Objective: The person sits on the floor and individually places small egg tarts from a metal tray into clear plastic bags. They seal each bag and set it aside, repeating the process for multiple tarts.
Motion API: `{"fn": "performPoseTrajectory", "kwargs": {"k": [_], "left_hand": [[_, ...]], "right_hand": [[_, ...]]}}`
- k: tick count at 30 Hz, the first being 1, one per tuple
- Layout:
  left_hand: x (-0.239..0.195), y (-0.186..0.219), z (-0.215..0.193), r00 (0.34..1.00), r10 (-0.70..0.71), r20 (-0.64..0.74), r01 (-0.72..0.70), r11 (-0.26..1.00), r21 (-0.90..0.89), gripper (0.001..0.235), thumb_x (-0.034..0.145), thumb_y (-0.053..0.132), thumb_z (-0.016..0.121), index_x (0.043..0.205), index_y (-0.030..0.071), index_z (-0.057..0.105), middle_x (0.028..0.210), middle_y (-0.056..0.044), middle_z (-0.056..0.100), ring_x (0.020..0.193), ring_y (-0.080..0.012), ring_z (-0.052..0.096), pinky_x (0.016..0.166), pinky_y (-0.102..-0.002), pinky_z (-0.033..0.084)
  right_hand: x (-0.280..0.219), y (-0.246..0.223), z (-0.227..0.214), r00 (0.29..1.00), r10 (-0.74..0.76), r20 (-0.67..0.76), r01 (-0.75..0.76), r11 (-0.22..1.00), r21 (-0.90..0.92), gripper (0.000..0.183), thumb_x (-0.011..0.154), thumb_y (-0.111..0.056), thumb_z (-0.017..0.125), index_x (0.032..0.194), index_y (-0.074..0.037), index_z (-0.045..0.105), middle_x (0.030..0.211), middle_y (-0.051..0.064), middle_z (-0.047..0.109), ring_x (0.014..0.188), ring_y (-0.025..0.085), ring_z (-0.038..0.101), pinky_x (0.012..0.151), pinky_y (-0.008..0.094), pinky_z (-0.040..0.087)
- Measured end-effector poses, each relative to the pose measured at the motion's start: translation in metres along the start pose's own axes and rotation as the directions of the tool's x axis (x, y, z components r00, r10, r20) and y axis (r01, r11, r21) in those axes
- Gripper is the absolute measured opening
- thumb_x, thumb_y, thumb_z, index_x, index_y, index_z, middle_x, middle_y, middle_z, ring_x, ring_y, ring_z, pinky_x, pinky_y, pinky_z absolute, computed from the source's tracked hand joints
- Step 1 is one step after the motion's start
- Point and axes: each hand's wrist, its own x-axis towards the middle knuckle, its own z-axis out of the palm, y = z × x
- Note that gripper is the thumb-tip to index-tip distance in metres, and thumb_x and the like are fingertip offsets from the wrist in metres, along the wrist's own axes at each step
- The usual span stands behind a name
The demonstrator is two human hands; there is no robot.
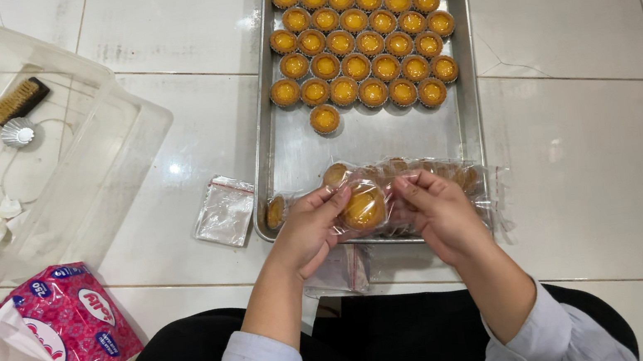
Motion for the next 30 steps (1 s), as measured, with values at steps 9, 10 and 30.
{"fn": "performPoseTrajectory", "kwargs": {"k": [9,10,30], "left_hand": [[-0.023,0.021,0.021,0.998,-0.037,0.046,0.039,0.998,-0.052,0.042,0.094,0.029,0.058,0.123,-0.001,0.06,0.118,-0.025,0.063,0.106,-0.0402,0.063,0.084,-0.051,0.055],[-0.021,0.025,0.016,0.998,-0.036,0.043,0.038,0.998,-0.053,0.042,0.094,0.029,0.058,0.123,-0.001,0.06,0.118,-0.025,0.063,0.106,-0.0402,0.063,0.084,-0.051,0.055],[0.154,-0.01,-0.119,0.912,0.321,-0.255,0.104,0.421,0.901,0.054,0.068,0.01,0.079,0.12,0.02,0.068,0.114,-0.007,0.068,0.11,-0.0263,0.063,0.087,-0.037,0.053]], "right_hand": [[0.009,0.003,-0.004,0.998,0.002,0.059,-0.01,0.992,0.124,0.015,0.097,-0.021,0.055,0.095,-0.006,0.055,0.09,0.014,0.071,0.08,0.025,0.072,0.072,0.034,0.058],[0.014,0.004,-0.007,0.998,0.005,0.061,-0.012,0.992,0.123,0.015,0.097,-0.021,0.055,0.095,-0.006,0.055,0.09,0.014,0.071,0.08,0.025,0.072,0.072,0.034,0.058],[0.108,0.025,0.024,0.998,-0.032,-0.059,-0.026,0.624,-0.781,0.031,0.094,-0.034,0.044,0.103,-0.021,0.071,0.084,0.001,0.074,0.076,0.014,0.072,0.07,0.028,0.056]]}}
